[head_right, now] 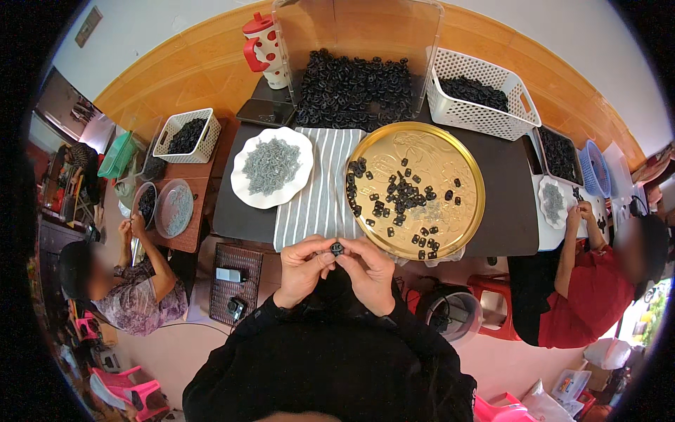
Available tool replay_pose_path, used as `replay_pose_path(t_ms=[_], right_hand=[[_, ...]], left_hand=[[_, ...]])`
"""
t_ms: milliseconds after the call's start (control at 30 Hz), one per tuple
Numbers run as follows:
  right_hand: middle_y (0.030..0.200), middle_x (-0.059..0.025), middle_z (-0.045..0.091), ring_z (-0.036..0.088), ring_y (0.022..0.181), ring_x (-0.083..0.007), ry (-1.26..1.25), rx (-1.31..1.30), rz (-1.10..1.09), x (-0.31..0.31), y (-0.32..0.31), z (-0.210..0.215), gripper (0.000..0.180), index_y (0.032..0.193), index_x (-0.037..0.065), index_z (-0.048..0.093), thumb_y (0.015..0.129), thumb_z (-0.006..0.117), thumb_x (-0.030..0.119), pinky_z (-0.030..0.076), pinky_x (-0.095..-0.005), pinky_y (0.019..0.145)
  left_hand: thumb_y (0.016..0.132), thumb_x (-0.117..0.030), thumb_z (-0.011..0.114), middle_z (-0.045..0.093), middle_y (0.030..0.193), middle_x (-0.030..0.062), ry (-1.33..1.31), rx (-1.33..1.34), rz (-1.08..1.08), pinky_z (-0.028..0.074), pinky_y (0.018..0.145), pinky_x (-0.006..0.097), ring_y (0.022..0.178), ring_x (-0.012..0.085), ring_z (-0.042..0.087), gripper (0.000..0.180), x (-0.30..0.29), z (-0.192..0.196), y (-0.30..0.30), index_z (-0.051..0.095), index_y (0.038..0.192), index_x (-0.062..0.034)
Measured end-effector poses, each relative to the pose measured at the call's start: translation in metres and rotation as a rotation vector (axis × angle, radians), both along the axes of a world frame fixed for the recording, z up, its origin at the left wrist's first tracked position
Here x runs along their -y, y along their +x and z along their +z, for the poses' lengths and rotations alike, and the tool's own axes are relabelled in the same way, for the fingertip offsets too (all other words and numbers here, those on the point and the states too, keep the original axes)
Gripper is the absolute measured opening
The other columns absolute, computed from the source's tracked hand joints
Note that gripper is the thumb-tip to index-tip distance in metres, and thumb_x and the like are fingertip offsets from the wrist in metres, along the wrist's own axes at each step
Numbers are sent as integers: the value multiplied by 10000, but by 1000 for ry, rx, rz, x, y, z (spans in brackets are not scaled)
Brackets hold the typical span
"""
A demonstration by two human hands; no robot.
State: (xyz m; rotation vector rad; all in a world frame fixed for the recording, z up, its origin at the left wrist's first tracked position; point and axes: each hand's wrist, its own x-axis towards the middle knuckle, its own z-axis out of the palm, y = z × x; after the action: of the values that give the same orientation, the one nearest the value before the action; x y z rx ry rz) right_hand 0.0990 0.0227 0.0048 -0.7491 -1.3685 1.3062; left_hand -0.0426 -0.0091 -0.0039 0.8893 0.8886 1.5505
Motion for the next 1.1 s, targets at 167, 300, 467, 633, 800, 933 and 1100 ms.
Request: replay_pose_path(t_ms=[167,300,467,633,800,933,1100], right_hand=[[855,-23,576,521,752,-69,12,-80,24,-1,-2,-2,226,1049,-27,637,827,622,-67,415,-186,666],[871,-61,585,548,752,-104,96,-37,-6,4,-3,-6,270,1060,-18,623,805,612,-108,432,-211,660],[881,-85,580,560,749,-123,58,-163,-8,8,-9,-2,248,1057,-41,607,817,605,-104,449,-225,659],[861,-99,569,560,716,-128,117,-162,-7,6,-10,-8,215,1045,-48,590,837,585,-100,460,-231,641],[848,-100,562,564,691,-134,201,-114,-45,3,-13,-4,201,1035,-50,578,842,568,-108,464,-235,613],[875,-73,574,568,713,-114,88,19,35,-5,7,11,174,1006,-35,586,839,585,-85,467,-228,630],[765,-10,605,549,651,-80,-370,225,183,-67,70,52,155,943,11,612,788,628,12,453,-227,599]], left_hand=[[842,56,606,595,892,89,71,-64,33,430,479,175,641,91,565,250,4,-1,4,643,1086,14],[852,51,596,589,880,82,101,-169,91,420,480,171,630,79,551,236,7,2,8,637,1082,21],[861,36,587,579,855,73,188,-304,161,401,479,175,598,67,525,203,8,3,11,630,1059,38],[864,30,580,578,840,76,212,-352,211,399,475,183,581,69,517,186,7,6,15,623,1044,52],[867,28,571,574,833,76,252,-407,235,403,475,188,568,71,512,171,3,11,17,622,1029,56],[852,55,585,571,816,59,155,-263,82,418,533,190,647,75,543,230,2,9,6,625,1078,36],[838,72,599,577,854,29,-25,-89,5,427,604,183,731,62,529,442,-2,5,-1,521,1267,0]])
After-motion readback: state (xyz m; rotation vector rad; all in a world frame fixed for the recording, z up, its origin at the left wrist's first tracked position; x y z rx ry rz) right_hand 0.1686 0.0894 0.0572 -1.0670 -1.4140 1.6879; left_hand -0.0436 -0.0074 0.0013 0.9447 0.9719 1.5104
